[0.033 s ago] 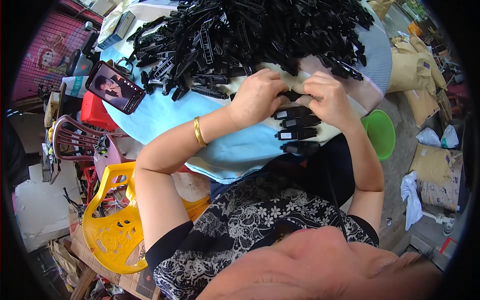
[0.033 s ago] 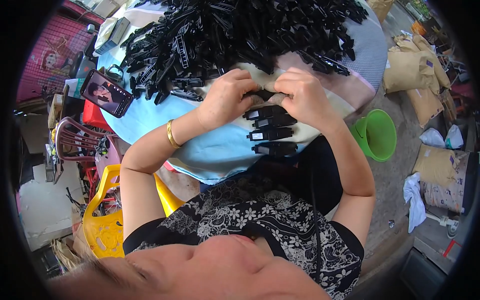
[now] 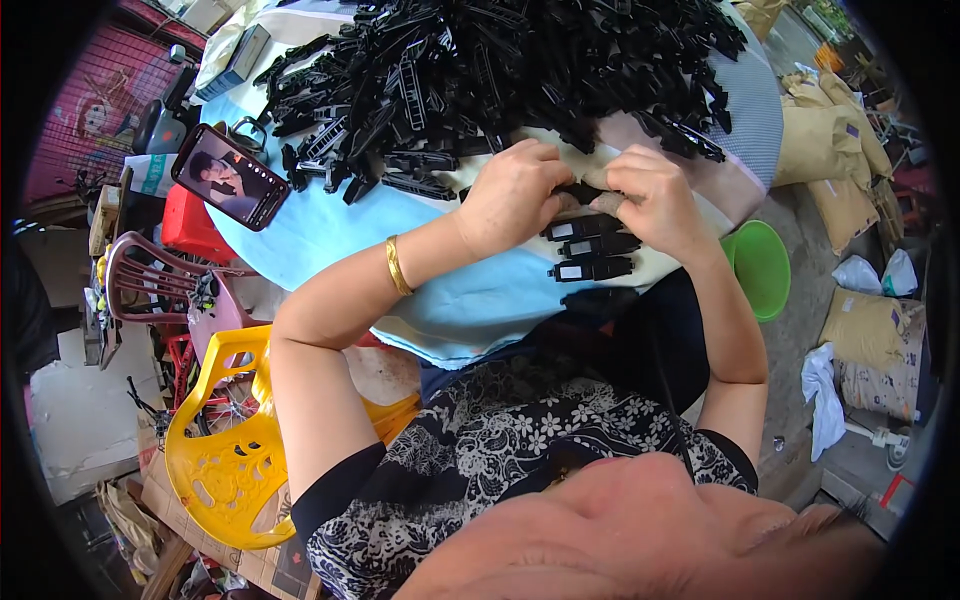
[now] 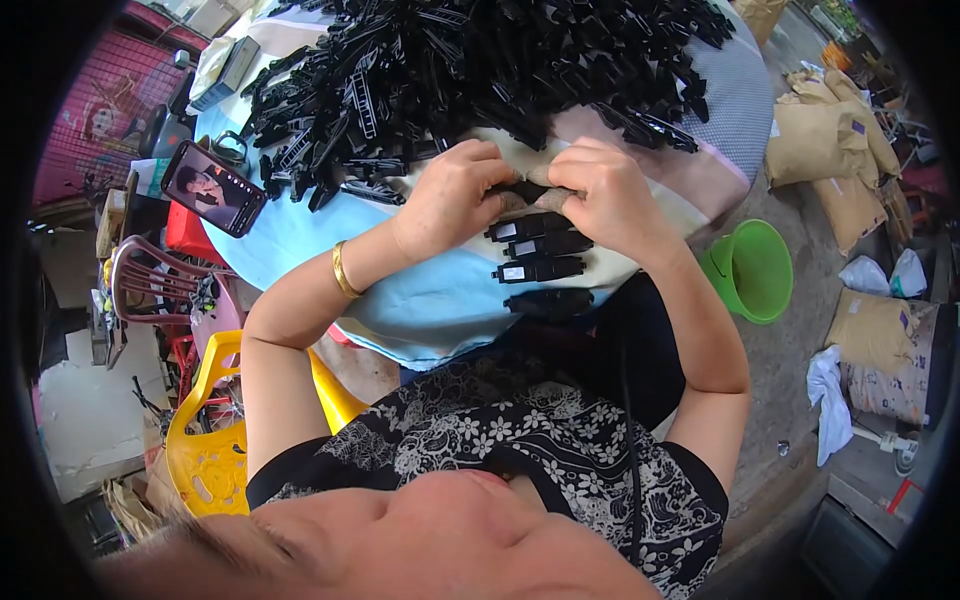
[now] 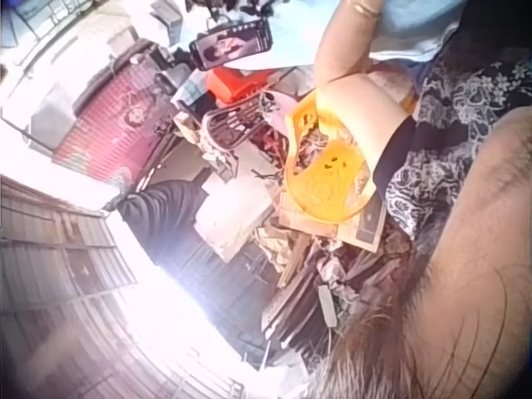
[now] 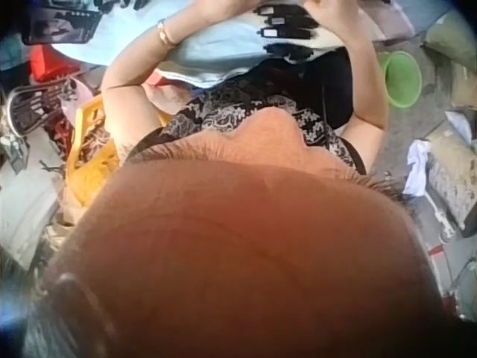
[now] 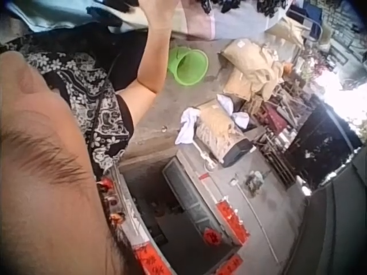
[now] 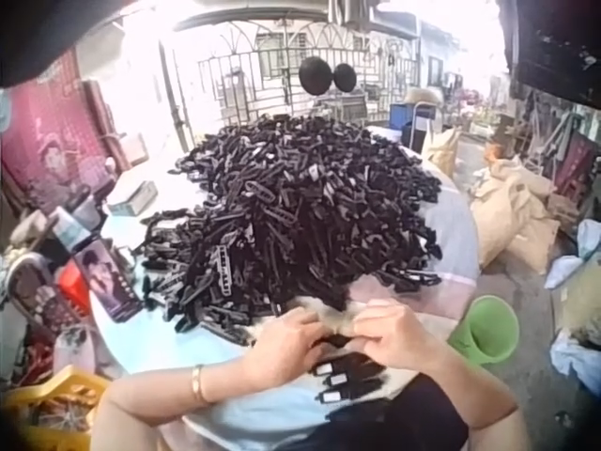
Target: Assembling small black plastic components by snapping pieces together.
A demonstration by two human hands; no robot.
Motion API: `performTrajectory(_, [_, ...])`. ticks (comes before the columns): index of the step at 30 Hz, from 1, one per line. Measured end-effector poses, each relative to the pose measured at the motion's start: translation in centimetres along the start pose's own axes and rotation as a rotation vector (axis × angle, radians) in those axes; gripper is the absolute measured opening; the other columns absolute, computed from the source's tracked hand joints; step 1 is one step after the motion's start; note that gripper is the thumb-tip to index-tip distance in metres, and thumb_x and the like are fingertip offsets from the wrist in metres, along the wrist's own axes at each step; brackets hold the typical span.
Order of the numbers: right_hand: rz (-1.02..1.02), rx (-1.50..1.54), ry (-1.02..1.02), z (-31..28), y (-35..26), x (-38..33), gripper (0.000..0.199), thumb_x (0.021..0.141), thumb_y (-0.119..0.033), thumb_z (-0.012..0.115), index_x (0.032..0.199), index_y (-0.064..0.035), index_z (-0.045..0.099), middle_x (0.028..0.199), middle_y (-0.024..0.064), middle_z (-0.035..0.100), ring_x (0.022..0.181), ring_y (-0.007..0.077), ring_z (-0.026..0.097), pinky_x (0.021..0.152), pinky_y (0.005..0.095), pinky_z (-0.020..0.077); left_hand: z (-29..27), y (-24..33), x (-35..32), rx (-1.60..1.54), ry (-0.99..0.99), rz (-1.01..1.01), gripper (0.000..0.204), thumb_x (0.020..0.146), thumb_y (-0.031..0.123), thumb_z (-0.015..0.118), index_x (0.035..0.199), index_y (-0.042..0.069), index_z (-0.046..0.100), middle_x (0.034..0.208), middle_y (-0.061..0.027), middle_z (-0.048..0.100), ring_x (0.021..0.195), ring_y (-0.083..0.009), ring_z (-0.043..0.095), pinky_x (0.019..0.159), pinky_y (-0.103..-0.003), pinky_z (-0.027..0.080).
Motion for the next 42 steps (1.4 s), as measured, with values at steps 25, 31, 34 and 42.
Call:
performTrajectory(25, [0.132,-0.588,0.266,-5.3,6.5,1.6,0.017,0.081,-0.011,0.066,0.096,-0.0051,0.061,0.101,0.0057,0.062,0.089,0.0280,0.061,0.075,0.0360,0.0498,1.0,-0.1,1.1,0.027,-0.029,0.111,0.024,0.082,0.011,0.065,0.104,0.004,0.061,0.103,-0.0129,0.054,0.095,-0.0305,0.056,0.086,-0.037,0.048])
performTrajectory(31, [0.231,-0.229,0.396,-6.2,5.4,1.0,0.014,0.083,-0.004,0.066,0.097,-0.0036,0.062,0.094,0.0058,0.064,0.081,0.0167,0.063,0.071,0.0279,0.0504,0.9,-0.5,0.9,0.162,0.015,0.061,0.024,0.079,0.011,0.066,0.101,0.004,0.062,0.099,-0.0126,0.052,0.096,-0.0295,0.051,0.084,-0.035,0.047])
performTrajectory(34, [0.233,0.209,0.338,-3.6,4.3,1.0,0.042,0.084,0.002,0.065,0.125,-0.0011,0.053,0.098,0.0083,0.064,0.086,0.0101,0.061,0.077,0.0228,0.0497,1.4,-0.7,0.8,0.182,-0.014,0.064,0.024,0.077,0.011,0.067,0.098,0.004,0.062,0.098,-0.0127,0.052,0.094,-0.0292,0.051,0.084,-0.036,0.046])
performTrajectory(42, [0.144,0.094,-0.054,-1.0,1.6,0.7,0.028,0.072,0.004,0.066,0.099,0.0040,0.059,0.091,0.0129,0.060,0.082,0.0249,0.061,0.074,0.0309,0.0490,0.6,-1.1,0.5,0.085,-0.008,-0.012,0.022,0.075,0.010,0.066,0.096,0.002,0.062,0.094,-0.0133,0.054,0.092,-0.0303,0.053,0.083,-0.038,0.047])
Point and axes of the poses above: each hand's wrist, its own x-axis towards the middle knuckle, its own z-axis out of the palm, y = z × x, the point moved 9 cm from there along x, towards the middle knuckle
